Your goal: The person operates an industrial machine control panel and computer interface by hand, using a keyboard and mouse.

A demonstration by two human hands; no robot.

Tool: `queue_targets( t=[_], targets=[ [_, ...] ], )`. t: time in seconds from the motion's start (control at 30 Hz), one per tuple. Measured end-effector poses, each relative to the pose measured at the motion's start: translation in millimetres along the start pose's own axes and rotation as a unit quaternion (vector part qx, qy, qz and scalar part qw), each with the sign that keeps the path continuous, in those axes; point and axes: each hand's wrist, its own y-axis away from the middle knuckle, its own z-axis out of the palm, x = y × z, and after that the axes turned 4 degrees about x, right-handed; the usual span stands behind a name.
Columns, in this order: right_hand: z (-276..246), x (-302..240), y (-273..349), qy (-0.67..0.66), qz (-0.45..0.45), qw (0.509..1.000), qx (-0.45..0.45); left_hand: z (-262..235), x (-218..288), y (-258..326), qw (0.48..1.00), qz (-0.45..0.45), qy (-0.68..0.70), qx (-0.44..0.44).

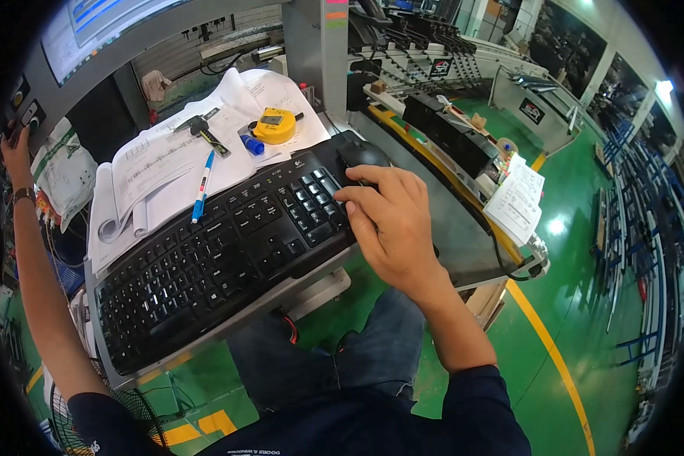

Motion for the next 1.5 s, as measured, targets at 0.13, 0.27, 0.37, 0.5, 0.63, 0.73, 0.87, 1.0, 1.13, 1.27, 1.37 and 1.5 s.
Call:
queue_targets(
  t=[0.13,0.27,0.37,0.5,0.63,0.73,0.87,1.0,1.13,1.27,1.37,1.5],
  targets=[
    [14.8,-6.4,-11.9,0.01,-0.011,1.0,-0.026,20.3,40.6,30.9,1.0,-0.015,0.017,-0.005],
    [17.0,-8.7,-16.1,0.044,-0.032,0.996,-0.067,8.0,117.6,52.5,0.999,-0.019,0.026,-0.001],
    [14.9,-10.6,-18.2,0.018,-0.031,0.998,-0.045,0.9,148.9,43.4,1.0,-0.024,0.015,0.001],
    [18.2,-16.0,-20.9,0.002,-0.043,0.998,-0.044,-5.4,152.3,36.8,1.0,-0.022,0.003,0.001],
    [21.4,-15.9,-20.2,-0.004,-0.048,0.998,-0.046,-4.9,147.7,37.9,1.0,-0.028,-0.007,-0.002],
    [25.8,-14.4,-18.8,0.004,-0.049,0.997,-0.056,-4.5,147.6,42.1,0.999,-0.035,-0.006,-0.004],
    [21.4,-17.5,-13.8,-0.032,-0.054,0.997,-0.041,-8.2,147.9,35.2,0.998,-0.054,-0.021,-0.026],
    [13.8,-25.2,-0.6,-0.067,-0.052,0.996,-0.04,-22.0,152.4,10.8,0.998,-0.028,-0.061,-0.001],
    [15.4,-47.4,-20.6,-0.076,-0.066,0.994,-0.042,-14.6,164.9,35.1,1.0,0.015,0.006,0.016],
    [37.4,-73.2,-30.7,-0.099,-0.125,0.983,-0.086,-20.2,175.9,52.3,0.987,-0.024,0.157,0.002],
    [49.4,-67.2,-23.9,-0.088,-0.13,0.982,-0.106,8.3,219.7,81.2,0.981,-0.097,0.163,-0.03],
    [35.2,-50.9,-29.8,-0.085,-0.094,0.99,-0.055,-15.8,241.2,73.4,0.984,-0.109,0.142,-0.013]
  ],
)
